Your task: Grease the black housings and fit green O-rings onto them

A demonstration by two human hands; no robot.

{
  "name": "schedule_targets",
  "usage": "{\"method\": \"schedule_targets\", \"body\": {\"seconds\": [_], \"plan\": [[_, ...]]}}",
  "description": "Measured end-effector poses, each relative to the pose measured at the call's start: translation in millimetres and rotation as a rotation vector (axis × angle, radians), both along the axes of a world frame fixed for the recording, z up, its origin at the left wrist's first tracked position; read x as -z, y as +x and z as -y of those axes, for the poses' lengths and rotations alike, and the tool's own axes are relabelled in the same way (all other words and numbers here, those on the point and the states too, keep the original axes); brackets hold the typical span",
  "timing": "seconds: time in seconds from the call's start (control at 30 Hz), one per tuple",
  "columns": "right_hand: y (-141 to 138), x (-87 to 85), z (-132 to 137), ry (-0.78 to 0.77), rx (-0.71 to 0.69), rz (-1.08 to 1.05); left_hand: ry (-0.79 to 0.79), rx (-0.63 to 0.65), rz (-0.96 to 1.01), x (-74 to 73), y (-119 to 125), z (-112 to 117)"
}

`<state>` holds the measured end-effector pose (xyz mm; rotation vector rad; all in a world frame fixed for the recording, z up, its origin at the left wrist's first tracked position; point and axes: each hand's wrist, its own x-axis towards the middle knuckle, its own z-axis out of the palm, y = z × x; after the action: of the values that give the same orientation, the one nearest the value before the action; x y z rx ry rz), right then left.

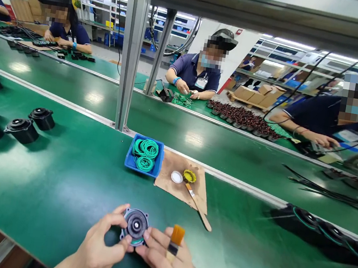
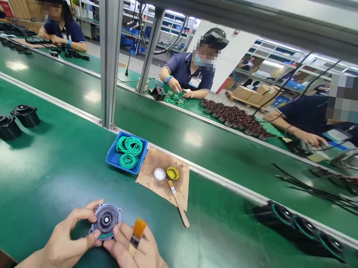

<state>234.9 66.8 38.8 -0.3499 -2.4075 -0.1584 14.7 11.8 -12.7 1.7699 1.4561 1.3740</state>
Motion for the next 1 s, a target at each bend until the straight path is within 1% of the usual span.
{"method": "schedule_targets", "body": {"seconds": [0.07,0.13,0.2,0.23,0.27,0.3,0.37,0.4,0.47,0.53,0.6,0.7,0.83,0.87,0.93,1.0], "plan": [[0.2,-2.1,0.9,0.0,-0.035,0.054,0.051,-0.04,-0.03,-2.6,1.9,-0.8],[-2.7,-2.9,2.3,-0.01,-0.067,0.032,0.17,-0.063,-0.094,-9.1,1.2,-3.3],[-6.7,-2.3,3.0,-0.055,-0.097,-0.041,0.313,-0.017,-0.162,-16.9,-1.7,-6.3],[-8.1,-2.0,2.5,-0.113,-0.104,-0.105,0.365,0.013,-0.189,-20.3,-3.7,-7.7],[-8.7,-2.2,1.1,-0.201,-0.1,-0.186,0.395,0.029,-0.208,-22.8,-5.8,-8.8],[-8.0,-3.3,-1.4,-0.32,-0.076,-0.273,0.396,0.024,-0.222,-24.1,-7.8,-9.7],[-2.7,-9.7,-10.3,-0.601,0.049,-0.466,0.319,-0.038,-0.244,-22.6,-11.1,-11.3],[1.5,-15.4,-16.4,-0.728,0.117,-0.559,0.273,-0.06,-0.261,-20.3,-12.2,-12.1],[10.9,-30.3,-29.8,-0.96,0.205,-0.705,0.21,-0.042,-0.308,-14.4,-13.4,-13.6],[17.6,-45.9,-41.0,-1.153,0.194,-0.788,0.192,0.012,-0.342,-9.6,-13.4,-14.7],[18.6,-57.3,-46.4,-1.263,0.178,-0.774,0.192,0.039,-0.349,-7.5,-13.0,-14.8],[11.3,-63.3,-41.4,-1.267,0.233,-0.664,0.165,0.02,-0.341,-8.5,-12.9,-13.9],[6.3,-60.3,-28.9,-1.372,0.25,-0.592,0.163,0.034,-0.396,-10.5,-14.4,-12.5],[9.2,-59.6,-29.6,-1.357,0.269,-0.593,0.164,0.035,-0.409,-10.1,-15.0,-12.4],[21.4,-58.6,-39.1,-1.227,0.366,-0.621,0.169,0.039,-0.434,-8.0,-16.5,-12.6],[40.1,-57.0,-58.6,-1.046,0.498,-0.668,0.19,0.043,-0.463,-4.4,-18.5,-13.9]]}}
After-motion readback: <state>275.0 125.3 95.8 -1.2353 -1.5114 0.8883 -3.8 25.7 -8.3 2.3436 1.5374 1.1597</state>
